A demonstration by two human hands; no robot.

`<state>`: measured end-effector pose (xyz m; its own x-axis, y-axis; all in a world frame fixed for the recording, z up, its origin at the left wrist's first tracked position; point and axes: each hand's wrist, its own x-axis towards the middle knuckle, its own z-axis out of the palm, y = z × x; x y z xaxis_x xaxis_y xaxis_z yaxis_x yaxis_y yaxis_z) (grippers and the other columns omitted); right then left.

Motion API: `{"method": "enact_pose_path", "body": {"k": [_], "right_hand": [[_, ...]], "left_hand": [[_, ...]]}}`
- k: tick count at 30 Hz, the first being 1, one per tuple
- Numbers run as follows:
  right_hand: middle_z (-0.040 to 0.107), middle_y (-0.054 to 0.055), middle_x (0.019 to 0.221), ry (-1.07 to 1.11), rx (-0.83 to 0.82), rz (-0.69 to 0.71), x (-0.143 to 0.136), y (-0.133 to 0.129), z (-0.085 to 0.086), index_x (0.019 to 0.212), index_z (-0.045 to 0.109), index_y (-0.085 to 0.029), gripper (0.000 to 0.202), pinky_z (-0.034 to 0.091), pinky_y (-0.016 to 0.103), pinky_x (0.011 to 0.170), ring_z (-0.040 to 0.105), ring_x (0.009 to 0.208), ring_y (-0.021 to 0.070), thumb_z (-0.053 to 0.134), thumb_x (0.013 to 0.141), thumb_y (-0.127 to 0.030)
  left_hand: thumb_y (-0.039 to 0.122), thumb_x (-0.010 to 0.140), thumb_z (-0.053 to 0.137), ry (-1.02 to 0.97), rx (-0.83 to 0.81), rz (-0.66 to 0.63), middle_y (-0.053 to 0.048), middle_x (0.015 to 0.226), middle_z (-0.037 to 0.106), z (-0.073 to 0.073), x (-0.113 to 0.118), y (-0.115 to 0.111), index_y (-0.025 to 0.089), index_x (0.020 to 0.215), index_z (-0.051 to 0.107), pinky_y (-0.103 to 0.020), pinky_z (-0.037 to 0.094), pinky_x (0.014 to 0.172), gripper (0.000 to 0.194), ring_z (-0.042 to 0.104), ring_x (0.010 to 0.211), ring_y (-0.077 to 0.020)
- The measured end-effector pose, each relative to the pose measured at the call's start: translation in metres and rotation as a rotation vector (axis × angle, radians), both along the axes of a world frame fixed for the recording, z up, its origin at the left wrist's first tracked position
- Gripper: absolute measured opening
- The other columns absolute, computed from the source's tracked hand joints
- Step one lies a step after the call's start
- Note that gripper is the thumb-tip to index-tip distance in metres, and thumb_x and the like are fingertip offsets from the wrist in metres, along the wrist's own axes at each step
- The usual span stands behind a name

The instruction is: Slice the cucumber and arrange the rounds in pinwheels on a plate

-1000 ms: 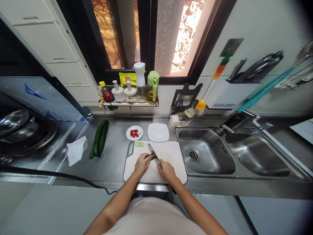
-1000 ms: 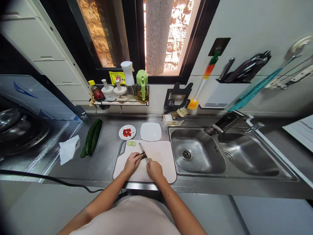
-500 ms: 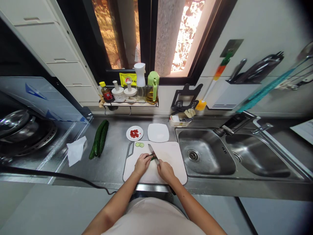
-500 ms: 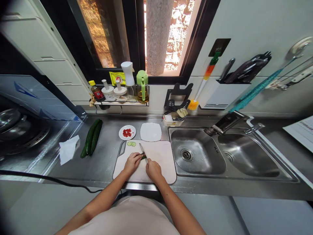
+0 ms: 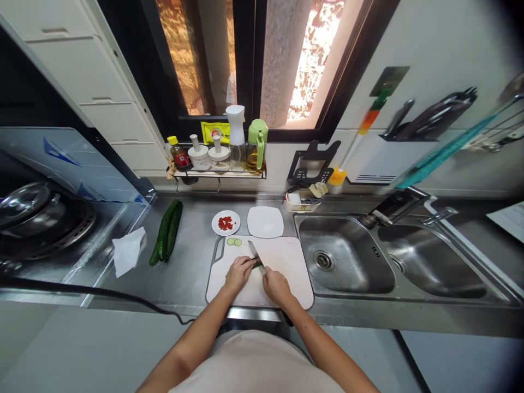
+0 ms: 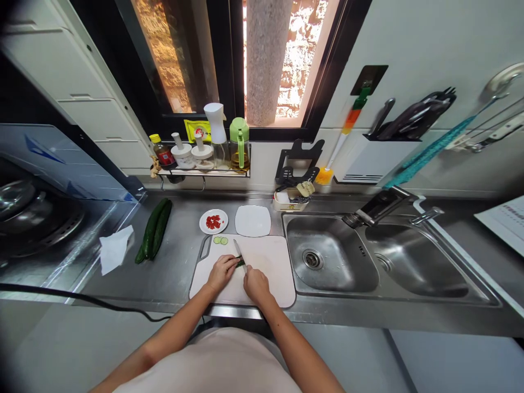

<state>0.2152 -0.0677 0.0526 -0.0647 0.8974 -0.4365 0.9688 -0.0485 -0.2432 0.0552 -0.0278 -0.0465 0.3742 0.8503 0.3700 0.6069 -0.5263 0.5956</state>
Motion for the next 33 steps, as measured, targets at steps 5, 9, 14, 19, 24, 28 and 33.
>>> {"method": "enact_pose_path", "body": {"k": [5,9,14,19,24,28,33], "right_hand": [[0.067,0.015,0.100,-0.009,-0.025,0.010,0.007,-0.012,0.000,0.114,0.054,-0.012,0.032,0.041,0.030,0.076,0.063,0.097,0.0239,0.033,0.091,-0.019],[0.067,0.016,0.102,-0.011,-0.054,0.016,0.014,-0.025,0.000,0.116,0.054,-0.012,0.034,0.041,0.031,0.076,0.063,0.098,0.0249,0.033,0.090,-0.017],[0.068,0.016,0.099,-0.008,-0.082,0.023,0.019,-0.035,0.003,0.115,0.055,-0.013,0.033,0.041,0.030,0.075,0.063,0.097,0.0242,0.035,0.089,-0.017],[0.068,0.015,0.099,-0.019,-0.076,0.026,0.018,-0.031,0.006,0.114,0.055,-0.014,0.031,0.041,0.029,0.076,0.063,0.098,0.0232,0.037,0.089,-0.016],[0.067,0.016,0.100,-0.010,-0.042,0.022,0.013,-0.024,0.004,0.113,0.056,-0.013,0.031,0.042,0.030,0.077,0.063,0.098,0.0237,0.035,0.089,-0.015],[0.067,0.016,0.100,-0.012,-0.044,0.004,0.008,-0.015,0.002,0.114,0.055,-0.013,0.032,0.042,0.030,0.079,0.063,0.099,0.0234,0.036,0.088,-0.015],[0.067,0.016,0.102,-0.007,-0.030,0.010,0.002,-0.004,0.001,0.113,0.056,-0.012,0.033,0.042,0.031,0.079,0.062,0.100,0.0229,0.034,0.088,-0.014]], "left_hand": [[0.021,0.091,0.048,-0.006,0.003,0.001,-0.006,0.099,0.063,0.000,0.000,0.000,0.024,0.109,0.066,-0.033,0.050,0.084,0.026,0.055,0.096,-0.0171],[0.021,0.091,0.048,-0.004,0.007,-0.005,-0.006,0.099,0.063,0.000,0.000,0.001,0.024,0.110,0.066,-0.034,0.050,0.085,0.026,0.056,0.097,-0.0174],[0.019,0.091,0.048,0.011,0.009,-0.010,-0.006,0.100,0.063,0.000,0.000,0.001,0.025,0.111,0.065,-0.033,0.050,0.084,0.027,0.056,0.096,-0.0170],[0.018,0.090,0.050,0.008,0.020,-0.003,-0.005,0.099,0.063,0.002,0.000,0.001,0.025,0.110,0.066,-0.031,0.050,0.084,0.027,0.056,0.096,-0.0162],[0.019,0.090,0.048,-0.010,0.007,-0.007,-0.006,0.100,0.063,0.002,0.000,0.001,0.025,0.110,0.066,-0.034,0.050,0.085,0.027,0.056,0.096,-0.0172],[0.019,0.091,0.047,-0.016,-0.007,-0.017,-0.006,0.100,0.063,0.002,0.000,0.001,0.024,0.110,0.066,-0.035,0.049,0.086,0.028,0.055,0.096,-0.0176],[0.018,0.091,0.047,-0.009,-0.007,-0.024,-0.006,0.100,0.063,0.002,-0.001,0.001,0.024,0.112,0.065,-0.035,0.049,0.086,0.028,0.054,0.096,-0.0173]]}}
